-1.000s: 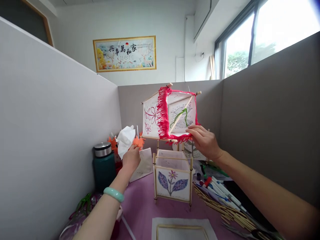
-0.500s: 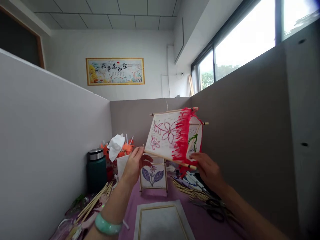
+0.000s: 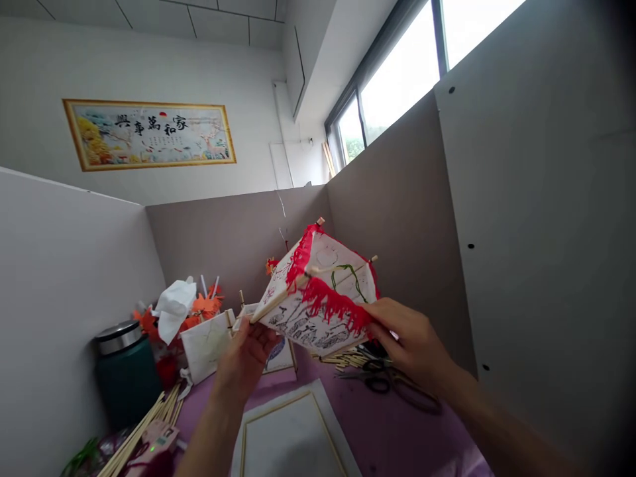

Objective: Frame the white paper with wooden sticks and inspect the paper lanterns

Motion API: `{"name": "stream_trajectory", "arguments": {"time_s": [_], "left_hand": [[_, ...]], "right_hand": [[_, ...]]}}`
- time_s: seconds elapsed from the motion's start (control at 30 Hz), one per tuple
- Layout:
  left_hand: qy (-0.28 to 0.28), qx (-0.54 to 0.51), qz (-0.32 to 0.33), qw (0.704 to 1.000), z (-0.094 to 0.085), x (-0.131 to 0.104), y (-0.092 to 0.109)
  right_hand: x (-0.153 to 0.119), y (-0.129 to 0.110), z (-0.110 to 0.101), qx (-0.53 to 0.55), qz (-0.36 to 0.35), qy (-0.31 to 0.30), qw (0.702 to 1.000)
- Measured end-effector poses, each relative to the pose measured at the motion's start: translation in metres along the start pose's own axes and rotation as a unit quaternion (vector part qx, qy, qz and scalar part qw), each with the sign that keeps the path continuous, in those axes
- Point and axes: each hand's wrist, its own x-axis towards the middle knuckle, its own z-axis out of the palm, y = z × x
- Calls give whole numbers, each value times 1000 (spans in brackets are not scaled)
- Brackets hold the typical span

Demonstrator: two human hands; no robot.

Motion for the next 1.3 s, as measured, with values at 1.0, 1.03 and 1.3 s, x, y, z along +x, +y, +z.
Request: {"name": "stream_trajectory", "arguments": {"time_s": [1.0,1.03,1.3], "left_hand": [[134,-91,-117,980,-10,-26,-31],[115,-90,-113,983,-11,-29,-33],[-57,8,-97,994,-18,-46,-38]], "right_hand": [[-28,26,-10,185,387,189,883],[-35,29,-12,180,399,186,880],[-62,47,-18,213,480,104,845]]}}
